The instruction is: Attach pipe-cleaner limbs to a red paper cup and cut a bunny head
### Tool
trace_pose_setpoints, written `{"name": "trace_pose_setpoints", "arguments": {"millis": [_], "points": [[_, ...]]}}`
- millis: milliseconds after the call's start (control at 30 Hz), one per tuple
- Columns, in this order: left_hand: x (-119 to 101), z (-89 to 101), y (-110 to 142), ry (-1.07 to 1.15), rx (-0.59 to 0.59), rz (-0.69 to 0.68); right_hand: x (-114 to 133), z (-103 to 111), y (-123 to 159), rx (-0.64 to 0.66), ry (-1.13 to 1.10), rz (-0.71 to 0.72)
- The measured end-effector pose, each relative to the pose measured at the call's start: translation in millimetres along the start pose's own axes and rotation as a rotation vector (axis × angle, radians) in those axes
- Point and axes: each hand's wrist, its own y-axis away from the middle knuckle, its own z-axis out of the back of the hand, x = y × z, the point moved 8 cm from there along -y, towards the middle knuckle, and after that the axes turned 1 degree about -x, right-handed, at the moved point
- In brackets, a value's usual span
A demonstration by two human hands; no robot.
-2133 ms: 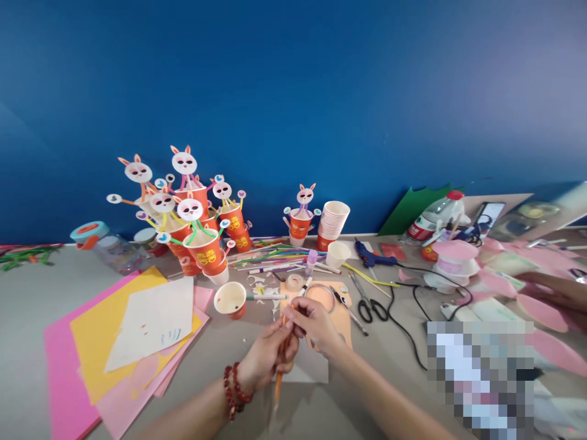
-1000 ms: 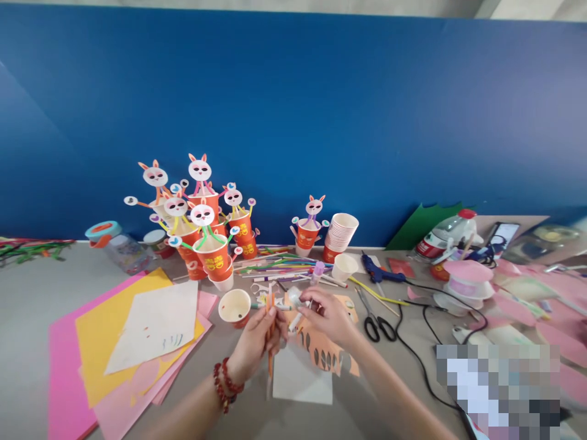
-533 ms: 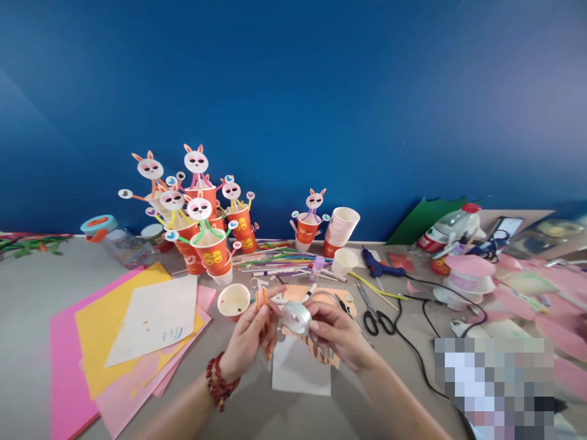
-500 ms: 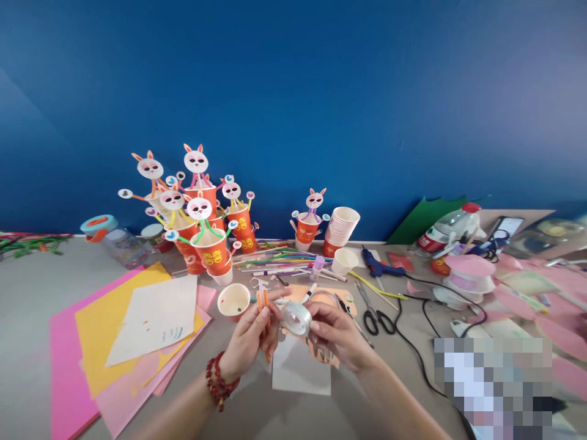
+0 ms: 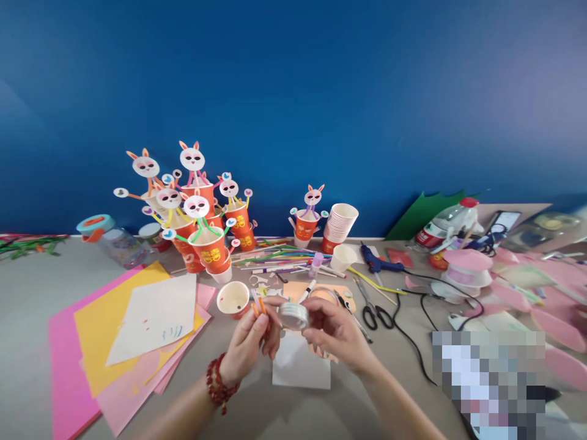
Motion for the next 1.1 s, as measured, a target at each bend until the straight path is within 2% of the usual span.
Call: {"name": "trace_pose_setpoints", "arguments": {"millis": [200,400,567,667,867,1100], "points": [[-4.5,4.1,-2.0,-0.103,0.001,-0.064,-18.7,10.1,-2.8,-0.197,-0.221,-0.142],[-10.6,-2.3,1.8,-0.228,0.154,-0.088,-44.6,-2.7,-0.6,-0.178,-0.481,-0.355],[-7.9,-2.7,1.6,-0.213,0.170,-0.078,-58.8,-15.0,2.6,-0.141,-0.530,-0.392],[-4.6,-1.3,-2.9,-0.091,0.113,-0.038,-56.5,-18.0,2.7,-0.118,-0.457,-0.350],[8.9,3.7,-9.1,0.113,-0.059,0.135,-39.2,-13.9,4.3,-0.097,-0.099,-0.152],[15.4,-1.6,-4.2,0.145,-0.052,0.189,-38.6,-13.5,6.0,-0.100,0.070,-0.137]]}}
